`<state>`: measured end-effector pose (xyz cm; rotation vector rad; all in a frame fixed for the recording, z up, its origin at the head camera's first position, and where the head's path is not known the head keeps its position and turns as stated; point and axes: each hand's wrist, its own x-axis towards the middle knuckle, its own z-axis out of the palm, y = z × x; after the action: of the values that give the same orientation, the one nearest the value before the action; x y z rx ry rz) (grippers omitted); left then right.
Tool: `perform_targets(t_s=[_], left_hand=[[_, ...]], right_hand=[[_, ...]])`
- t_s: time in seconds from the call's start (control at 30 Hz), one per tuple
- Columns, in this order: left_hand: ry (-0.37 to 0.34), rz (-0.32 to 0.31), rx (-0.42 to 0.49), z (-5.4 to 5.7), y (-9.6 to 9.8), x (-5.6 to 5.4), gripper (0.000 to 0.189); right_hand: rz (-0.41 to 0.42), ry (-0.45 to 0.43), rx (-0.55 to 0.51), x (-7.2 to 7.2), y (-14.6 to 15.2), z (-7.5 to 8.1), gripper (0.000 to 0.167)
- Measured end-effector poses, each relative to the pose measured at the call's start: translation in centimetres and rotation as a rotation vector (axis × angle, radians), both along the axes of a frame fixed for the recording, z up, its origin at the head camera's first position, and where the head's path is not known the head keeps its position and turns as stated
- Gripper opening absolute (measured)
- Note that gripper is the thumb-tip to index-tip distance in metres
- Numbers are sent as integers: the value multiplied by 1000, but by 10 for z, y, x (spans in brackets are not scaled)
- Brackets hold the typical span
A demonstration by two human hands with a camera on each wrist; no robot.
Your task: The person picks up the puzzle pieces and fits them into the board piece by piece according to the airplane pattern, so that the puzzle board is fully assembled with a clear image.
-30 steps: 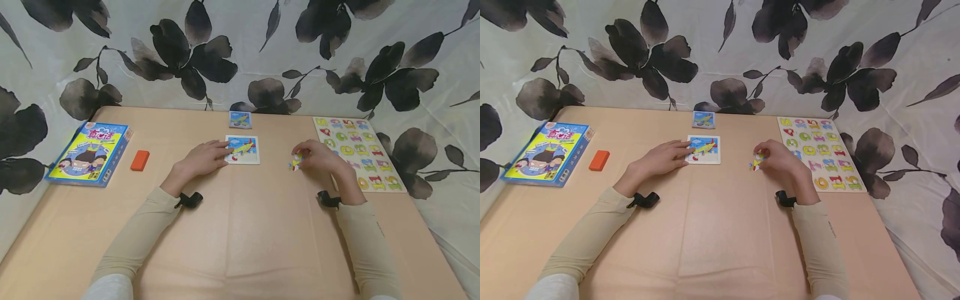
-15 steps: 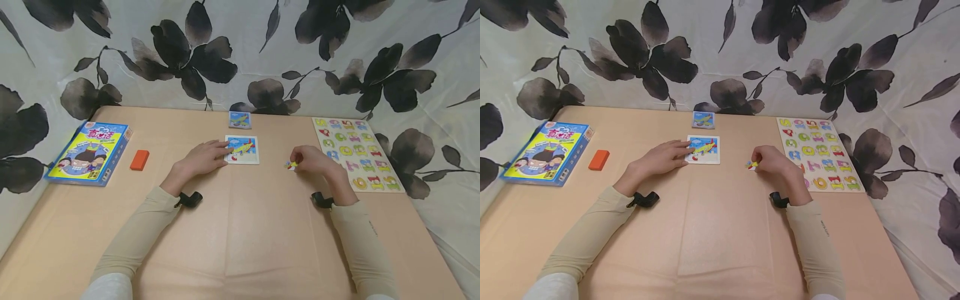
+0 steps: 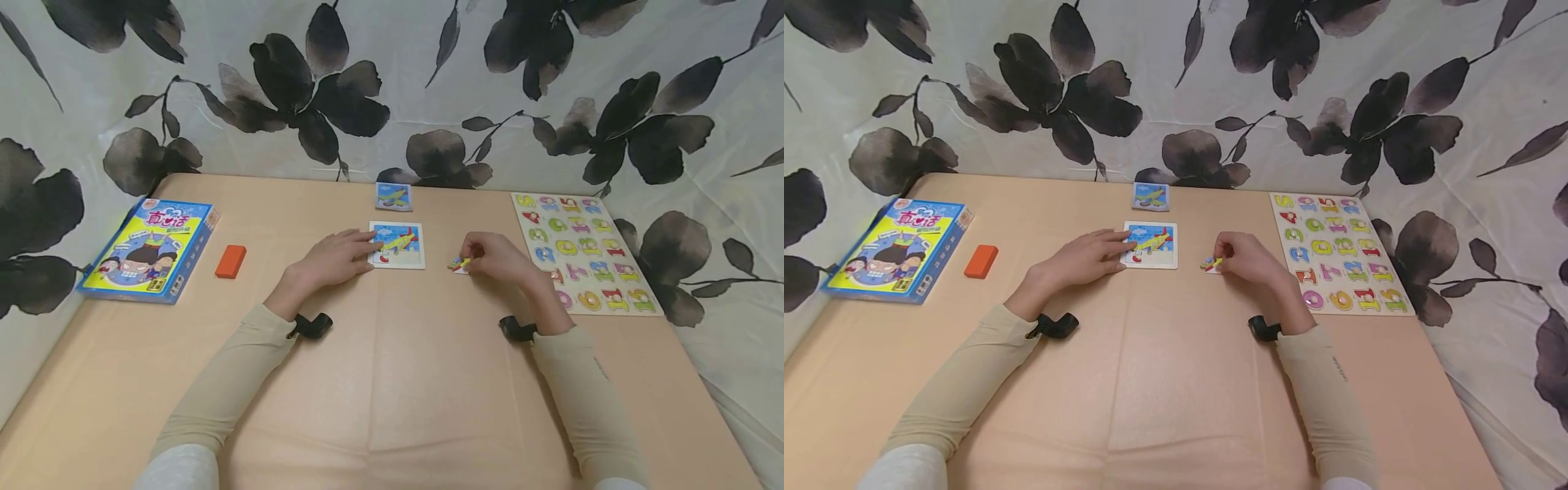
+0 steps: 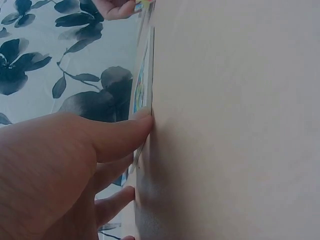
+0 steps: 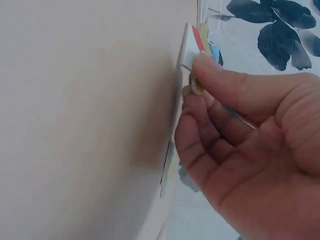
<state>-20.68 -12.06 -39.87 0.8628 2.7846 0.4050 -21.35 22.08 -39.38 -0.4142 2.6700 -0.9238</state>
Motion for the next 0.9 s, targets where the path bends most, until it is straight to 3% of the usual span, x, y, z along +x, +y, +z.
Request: perform_targets(t_s=[0.37,0.7,0.9], left_hand=[[-13,10,4,0,1,-1,54],[-6,-1,-6,-1,0,-3,54],[-9,-3,-5,-2,0,-3,54]], right_hand=[[29,35,-53,-4,-36,7,11],[-2,14,-174,-8,-75,8,10],[23,-29,-234,-15,-95,4,7]])
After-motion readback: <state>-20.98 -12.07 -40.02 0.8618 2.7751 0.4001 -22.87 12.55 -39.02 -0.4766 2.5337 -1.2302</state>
